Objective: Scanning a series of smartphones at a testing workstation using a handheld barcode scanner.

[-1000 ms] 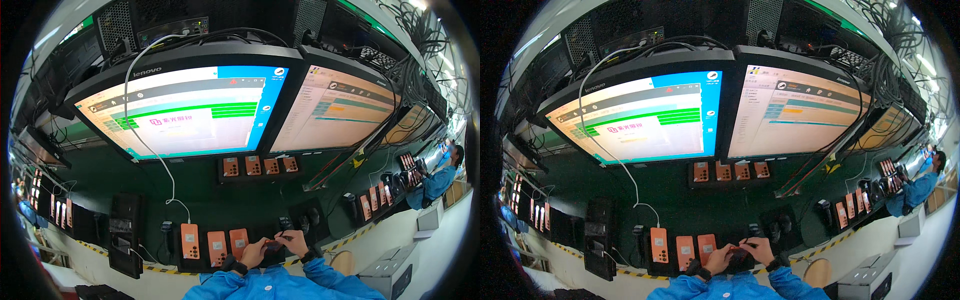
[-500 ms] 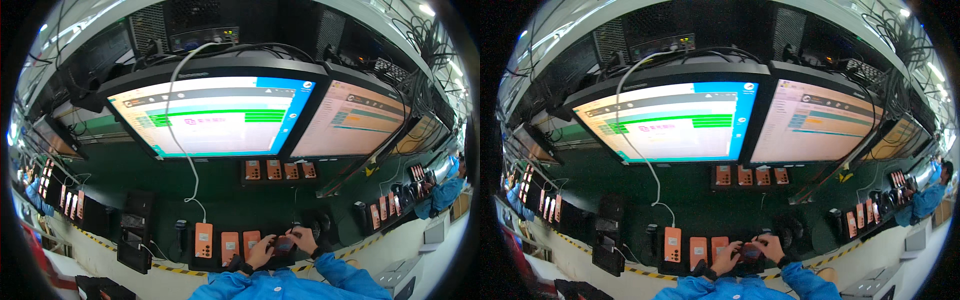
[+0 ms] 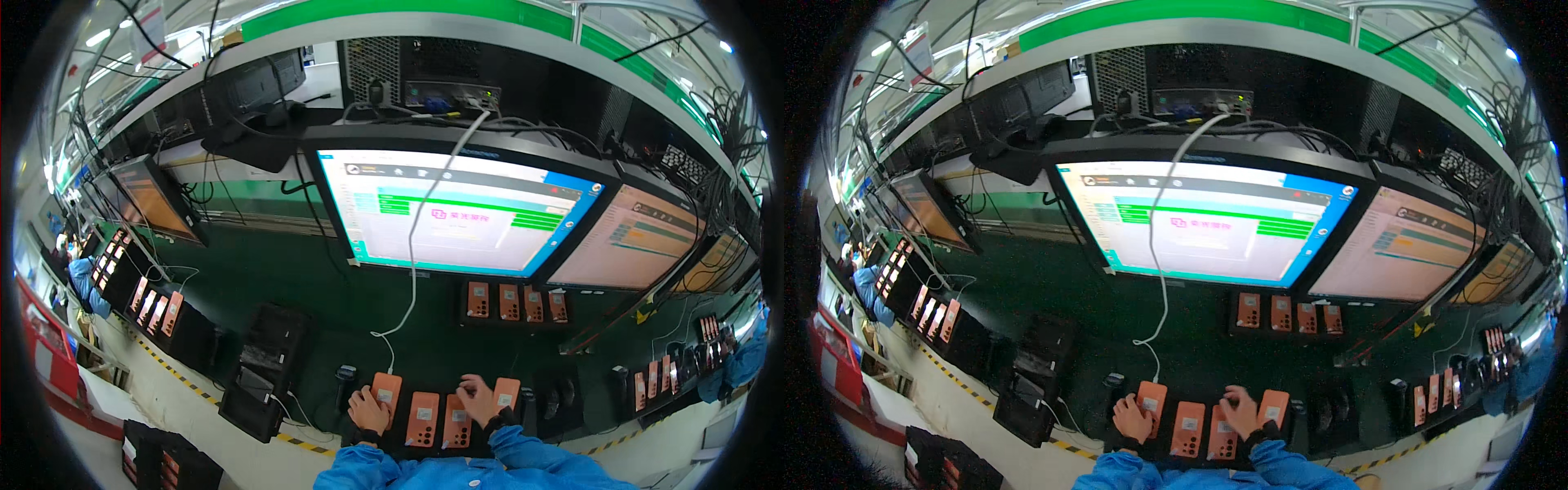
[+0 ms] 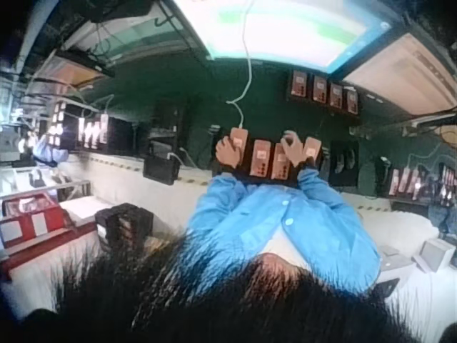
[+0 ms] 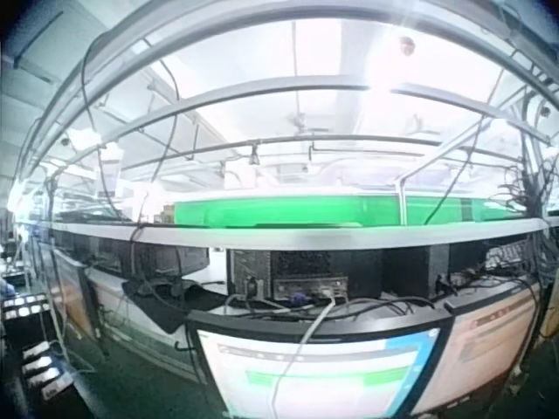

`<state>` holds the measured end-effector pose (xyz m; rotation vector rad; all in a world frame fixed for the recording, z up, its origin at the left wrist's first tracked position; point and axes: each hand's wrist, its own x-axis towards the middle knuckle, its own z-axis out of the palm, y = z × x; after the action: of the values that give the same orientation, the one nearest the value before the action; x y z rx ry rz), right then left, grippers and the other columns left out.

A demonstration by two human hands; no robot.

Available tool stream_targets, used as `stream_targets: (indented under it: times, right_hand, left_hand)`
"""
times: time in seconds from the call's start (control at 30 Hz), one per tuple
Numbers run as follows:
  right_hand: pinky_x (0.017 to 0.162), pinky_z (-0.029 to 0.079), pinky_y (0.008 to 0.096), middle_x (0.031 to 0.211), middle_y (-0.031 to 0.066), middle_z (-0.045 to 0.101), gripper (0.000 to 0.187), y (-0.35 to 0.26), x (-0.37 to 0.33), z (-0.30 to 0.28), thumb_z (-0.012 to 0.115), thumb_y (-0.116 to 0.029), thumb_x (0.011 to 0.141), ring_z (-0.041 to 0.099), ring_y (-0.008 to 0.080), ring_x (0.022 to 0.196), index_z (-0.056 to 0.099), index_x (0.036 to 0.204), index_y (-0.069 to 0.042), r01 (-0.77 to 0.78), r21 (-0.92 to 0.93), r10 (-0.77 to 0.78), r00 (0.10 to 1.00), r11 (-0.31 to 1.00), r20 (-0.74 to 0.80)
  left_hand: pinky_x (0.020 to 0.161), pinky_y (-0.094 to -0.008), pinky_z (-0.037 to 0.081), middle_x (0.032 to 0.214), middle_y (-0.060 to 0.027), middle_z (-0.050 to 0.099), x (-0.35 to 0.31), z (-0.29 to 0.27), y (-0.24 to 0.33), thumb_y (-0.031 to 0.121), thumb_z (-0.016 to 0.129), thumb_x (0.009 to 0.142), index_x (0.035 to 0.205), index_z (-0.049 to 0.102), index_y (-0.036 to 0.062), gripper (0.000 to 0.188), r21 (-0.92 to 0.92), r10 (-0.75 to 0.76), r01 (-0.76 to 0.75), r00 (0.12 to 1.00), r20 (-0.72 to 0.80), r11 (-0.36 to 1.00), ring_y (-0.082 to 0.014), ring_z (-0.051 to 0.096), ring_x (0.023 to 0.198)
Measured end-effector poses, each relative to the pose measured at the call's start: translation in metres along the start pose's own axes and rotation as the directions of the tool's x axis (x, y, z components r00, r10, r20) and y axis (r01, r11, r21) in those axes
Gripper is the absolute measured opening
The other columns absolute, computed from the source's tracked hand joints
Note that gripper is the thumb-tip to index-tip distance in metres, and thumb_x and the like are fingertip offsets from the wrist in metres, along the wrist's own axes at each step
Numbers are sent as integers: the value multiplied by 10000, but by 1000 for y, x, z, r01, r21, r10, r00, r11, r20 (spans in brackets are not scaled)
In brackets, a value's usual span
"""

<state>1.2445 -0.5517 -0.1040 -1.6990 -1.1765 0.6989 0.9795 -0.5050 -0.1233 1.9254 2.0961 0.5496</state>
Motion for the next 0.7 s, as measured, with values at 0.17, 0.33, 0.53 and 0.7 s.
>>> stream_targets:
  times: [0.17,0.33,0.53,0.7]
  right_hand:
    - [751,531,306,917,82,685,363,-24,4,55,683,-165,833,660,169,849,573,1160,-52,-86,28,74,957,996,281]
    - [763,529,320,937,89,686,374,-17,3,98,682,-202,850,662,174,849,568,1175,-57,-127,-31,131,940,991,316]
    - [781,519,327,1002,132,671,345,-5,12,136,520,-309,960,646,190,933,609,1101,-7,16,5,-16,976,1000,218]
    - [735,524,317,903,159,671,361,-18,-6,146,382,-250,1012,660,205,803,595,916,26,-52,82,26,956,995,292]
  left_hand:
    - [847,-490,385,1177,-137,463,5,16,-10,354,747,656,1101,571,108,538,89,40,-43,999,26,995,-338,426,1119]
    - [853,-490,367,1185,-109,448,16,12,-22,464,789,585,1035,611,127,589,-1,-17,18,987,158,1000,-325,397,1134]
    - [694,-488,487,871,-191,631,-23,-10,-10,147,614,845,1144,524,93,317,-583,196,-32,955,221,812,-420,611,838]
    - [664,-511,513,861,-246,646,-31,-14,-21,179,559,897,1278,492,127,390,-639,282,-54,923,261,767,-444,620,794]
